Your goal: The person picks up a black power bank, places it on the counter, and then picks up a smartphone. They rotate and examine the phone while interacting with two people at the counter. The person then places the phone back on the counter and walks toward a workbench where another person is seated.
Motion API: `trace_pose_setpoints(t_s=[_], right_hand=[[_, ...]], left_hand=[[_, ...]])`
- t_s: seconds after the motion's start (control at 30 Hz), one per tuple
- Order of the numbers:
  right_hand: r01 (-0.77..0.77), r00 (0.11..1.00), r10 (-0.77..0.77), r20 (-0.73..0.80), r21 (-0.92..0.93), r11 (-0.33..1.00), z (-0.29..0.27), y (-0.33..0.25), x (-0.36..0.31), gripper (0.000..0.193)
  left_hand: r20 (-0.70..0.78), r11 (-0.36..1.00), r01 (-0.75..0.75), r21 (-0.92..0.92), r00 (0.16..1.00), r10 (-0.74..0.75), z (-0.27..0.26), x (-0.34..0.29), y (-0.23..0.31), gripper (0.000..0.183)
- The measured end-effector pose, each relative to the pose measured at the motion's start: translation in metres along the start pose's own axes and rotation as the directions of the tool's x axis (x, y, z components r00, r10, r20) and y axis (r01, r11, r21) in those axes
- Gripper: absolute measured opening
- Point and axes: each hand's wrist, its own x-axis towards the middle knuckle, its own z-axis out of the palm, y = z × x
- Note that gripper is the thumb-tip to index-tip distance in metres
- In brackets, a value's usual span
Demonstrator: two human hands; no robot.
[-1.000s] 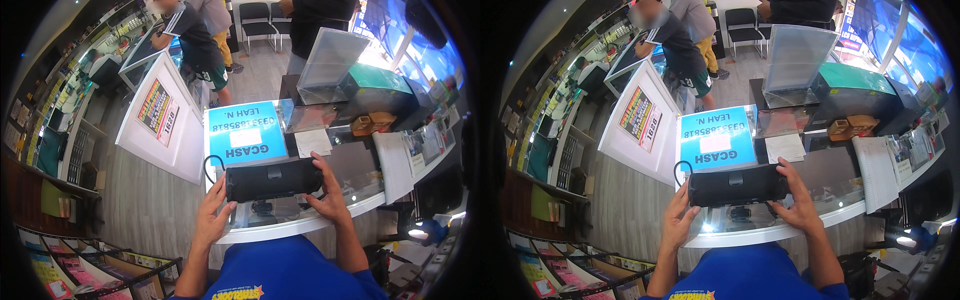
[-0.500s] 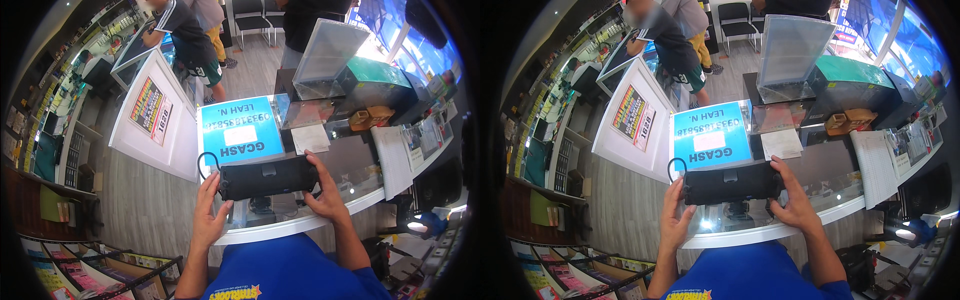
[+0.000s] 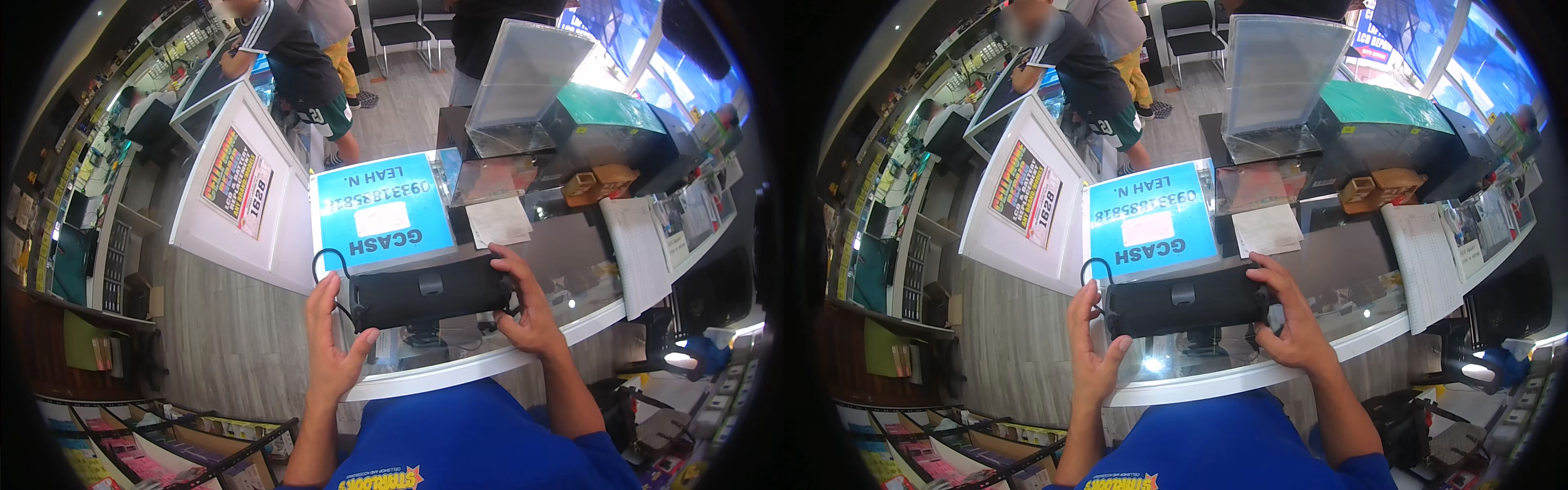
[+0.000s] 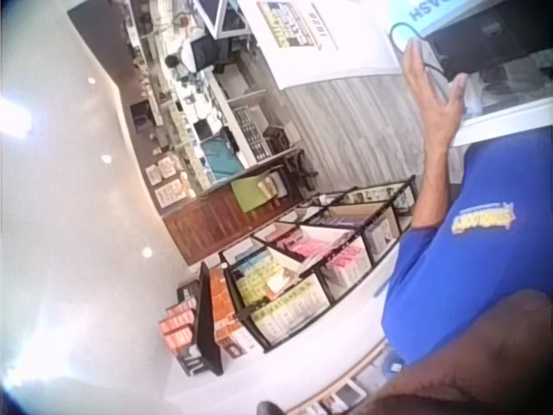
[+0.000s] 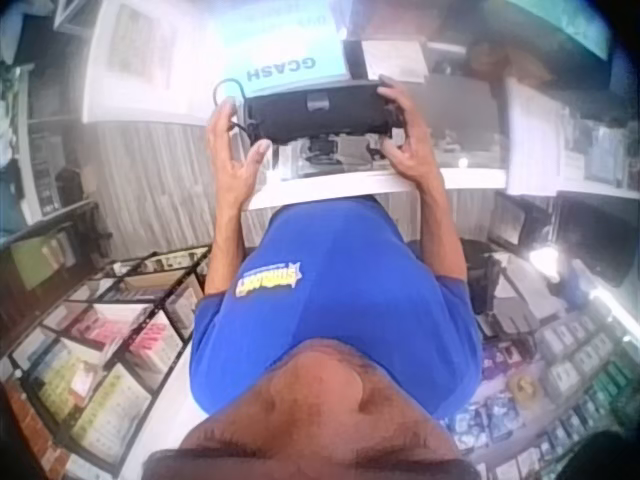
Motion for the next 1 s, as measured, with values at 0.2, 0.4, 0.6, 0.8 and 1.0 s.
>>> trace_pose_setpoints(t_s=[0.2, 0.4, 0.6, 0.8, 1.0], right_hand=[[-0.056, 0.998, 0.056, -0.001, -0.028, 0.998, 0.000, -0.002, 0.002, 0.086], [-0.136, 0.990, 0.138, 0.017, -0.081, 0.987, 0.000, -0.005, 0.002, 0.095], [-0.102, 0.995, 0.102, -0.011, -0.071, 0.992, 0.002, -0.002, 0.000, 0.092], [-0.118, 0.993, 0.116, -0.025, -0.062, 0.991, 0.004, -0.005, 0.000, 0.087], [-0.139, 0.990, 0.136, -0.041, -0.076, 0.987, 0.005, -0.002, -0.001, 0.086]], left_hand=[[0.054, 0.997, 0.073, 0.011, 0.996, -0.074, 0.009, 0.008, -0.002, 0.088], [0.034, 0.980, 0.146, -0.134, 0.989, -0.142, 0.014, 0.018, -0.004, 0.086], [0.048, 0.980, 0.147, -0.137, 0.989, -0.142, 0.013, 0.017, -0.010, 0.090], [0.061, 0.979, 0.143, -0.142, 0.989, -0.135, 0.013, 0.016, -0.013, 0.092], [0.040, 0.977, 0.138, -0.165, 0.990, -0.134, 0.015, 0.016, -0.008, 0.087]])
